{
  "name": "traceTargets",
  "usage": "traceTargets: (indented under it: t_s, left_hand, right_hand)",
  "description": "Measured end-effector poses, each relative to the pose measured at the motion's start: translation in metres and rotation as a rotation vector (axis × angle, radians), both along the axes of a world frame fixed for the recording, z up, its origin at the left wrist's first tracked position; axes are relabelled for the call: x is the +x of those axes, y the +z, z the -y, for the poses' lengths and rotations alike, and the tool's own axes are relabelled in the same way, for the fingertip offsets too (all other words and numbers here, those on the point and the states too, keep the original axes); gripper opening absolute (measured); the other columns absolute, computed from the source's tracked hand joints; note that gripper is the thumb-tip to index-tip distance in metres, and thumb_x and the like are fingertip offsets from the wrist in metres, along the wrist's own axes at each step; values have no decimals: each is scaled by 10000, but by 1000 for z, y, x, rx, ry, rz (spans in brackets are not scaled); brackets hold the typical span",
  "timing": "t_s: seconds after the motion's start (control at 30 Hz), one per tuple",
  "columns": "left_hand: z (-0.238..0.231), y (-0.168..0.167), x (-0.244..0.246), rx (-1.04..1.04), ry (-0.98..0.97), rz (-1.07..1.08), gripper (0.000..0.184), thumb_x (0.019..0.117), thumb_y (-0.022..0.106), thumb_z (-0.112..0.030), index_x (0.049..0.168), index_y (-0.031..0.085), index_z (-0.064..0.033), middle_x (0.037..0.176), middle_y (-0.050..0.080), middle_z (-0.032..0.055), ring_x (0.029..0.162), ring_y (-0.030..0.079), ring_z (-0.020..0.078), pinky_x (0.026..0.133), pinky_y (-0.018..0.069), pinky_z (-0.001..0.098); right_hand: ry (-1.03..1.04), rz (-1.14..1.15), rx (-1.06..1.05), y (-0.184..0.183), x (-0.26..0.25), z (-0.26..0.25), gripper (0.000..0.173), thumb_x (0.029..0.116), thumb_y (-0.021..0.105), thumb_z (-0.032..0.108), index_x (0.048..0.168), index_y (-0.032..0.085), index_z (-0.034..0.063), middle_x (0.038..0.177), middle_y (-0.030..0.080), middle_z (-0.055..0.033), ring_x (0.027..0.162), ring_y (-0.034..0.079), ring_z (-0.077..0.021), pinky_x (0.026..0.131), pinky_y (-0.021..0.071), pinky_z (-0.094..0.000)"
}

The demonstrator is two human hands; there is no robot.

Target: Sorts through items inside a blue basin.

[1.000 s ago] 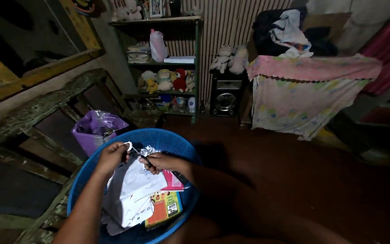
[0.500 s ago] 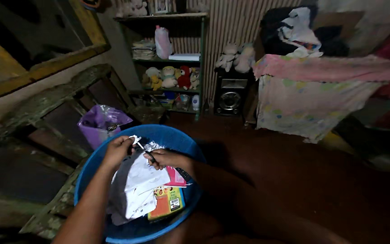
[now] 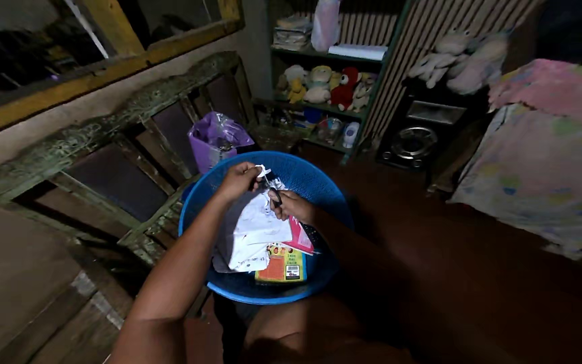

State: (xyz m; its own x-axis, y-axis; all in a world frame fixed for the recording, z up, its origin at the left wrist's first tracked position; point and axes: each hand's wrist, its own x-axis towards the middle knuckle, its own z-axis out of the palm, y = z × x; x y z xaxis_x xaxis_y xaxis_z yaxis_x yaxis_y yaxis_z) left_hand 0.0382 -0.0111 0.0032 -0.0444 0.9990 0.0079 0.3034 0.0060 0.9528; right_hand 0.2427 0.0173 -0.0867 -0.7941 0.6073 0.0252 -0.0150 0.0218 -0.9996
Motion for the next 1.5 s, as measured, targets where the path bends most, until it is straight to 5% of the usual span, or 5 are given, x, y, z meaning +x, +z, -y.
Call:
traceTargets:
  t_s: [0.6, 0.97, 1.2, 1.37, 1.5]
  left_hand:
    - [-5, -5, 0, 133, -1, -224, 237, 1033, 622, -250, 981, 649, -20, 806, 690, 94, 656, 661, 181, 626, 580, 372]
    - [-2, 1, 2, 10, -80, -66, 204, 1071, 552, -208, 1075, 646, -26, 872, 705, 86, 658, 644, 147, 596, 554, 302]
    - [-2, 3, -1, 18, -70, -110, 304, 1102, 462, -251, 1129, 652, -16, 884, 708, 89, 665, 651, 161, 611, 565, 330]
    - [-3, 2, -5, 98, -115, -299, 292, 1060, 566, -297, 983, 671, -35, 859, 713, 90, 691, 672, 189, 630, 580, 378]
    - [-3, 1, -4, 79, -133, -292, 259, 1081, 536, -250, 997, 663, -40, 864, 720, 80, 684, 674, 176, 625, 579, 355]
  right_hand:
    - [-56, -12, -20, 0, 2, 0, 559, 1077, 389, 549, 946, 618, 56, 727, 587, -22, 625, 604, -128, 590, 537, -284]
    - [-45, -52, -13, 0, 2, 0, 581, 1074, 369, 570, 944, 616, 59, 728, 587, -21, 631, 603, -128, 602, 536, -288]
    - [-110, -48, -23, 4, 2, 0, 475, 1074, 469, 484, 968, 621, 47, 733, 578, -19, 610, 576, -109, 601, 526, -273]
    - [-98, -61, -20, 6, 3, 1, 430, 1086, 463, 434, 988, 623, 46, 758, 582, -22, 613, 570, -107, 596, 519, -267]
    - [-87, -76, -35, 4, 4, 0, 469, 1077, 467, 478, 958, 617, 50, 723, 570, -14, 596, 568, -107, 584, 516, -263]
